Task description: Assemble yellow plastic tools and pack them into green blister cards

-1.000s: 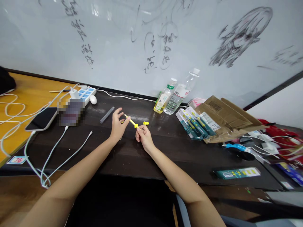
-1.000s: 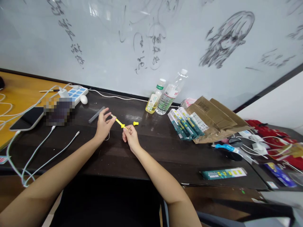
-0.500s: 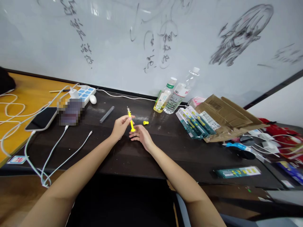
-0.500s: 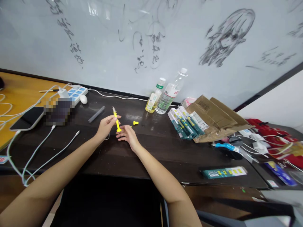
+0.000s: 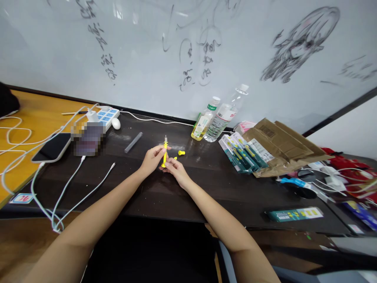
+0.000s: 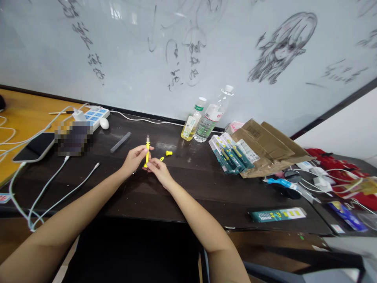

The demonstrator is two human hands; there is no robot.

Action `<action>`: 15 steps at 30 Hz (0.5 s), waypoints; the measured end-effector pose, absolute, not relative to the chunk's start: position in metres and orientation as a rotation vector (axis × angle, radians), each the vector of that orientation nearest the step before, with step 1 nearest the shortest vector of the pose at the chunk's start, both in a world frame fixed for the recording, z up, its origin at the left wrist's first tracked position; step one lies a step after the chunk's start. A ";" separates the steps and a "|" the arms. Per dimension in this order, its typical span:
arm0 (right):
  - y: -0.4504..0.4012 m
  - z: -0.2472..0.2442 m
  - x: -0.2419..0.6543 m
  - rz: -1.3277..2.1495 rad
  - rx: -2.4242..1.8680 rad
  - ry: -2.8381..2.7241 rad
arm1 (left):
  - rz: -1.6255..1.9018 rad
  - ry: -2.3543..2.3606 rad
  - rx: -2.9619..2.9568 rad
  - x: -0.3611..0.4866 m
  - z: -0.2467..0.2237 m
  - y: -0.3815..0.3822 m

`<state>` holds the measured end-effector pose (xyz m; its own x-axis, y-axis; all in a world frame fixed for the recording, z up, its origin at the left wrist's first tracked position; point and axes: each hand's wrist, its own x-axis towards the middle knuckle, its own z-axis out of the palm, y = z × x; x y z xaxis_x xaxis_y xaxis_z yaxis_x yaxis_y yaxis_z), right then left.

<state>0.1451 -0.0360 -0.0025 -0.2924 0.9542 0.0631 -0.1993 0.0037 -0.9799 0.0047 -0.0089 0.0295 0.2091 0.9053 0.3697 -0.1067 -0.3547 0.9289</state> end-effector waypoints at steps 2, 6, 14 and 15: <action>-0.035 -0.004 0.145 1.483 -0.874 -1.309 | 1.328 0.758 1.502 0.006 0.030 -0.010; -0.038 -0.003 0.146 1.516 -0.907 -1.397 | 1.442 0.710 1.307 0.005 0.031 -0.009; -0.017 0.006 0.139 1.053 -1.087 -1.780 | 1.912 0.794 1.006 -0.013 0.044 -0.003; -0.007 0.011 0.133 0.989 -1.095 -1.844 | 1.917 0.798 1.012 -0.014 0.045 -0.003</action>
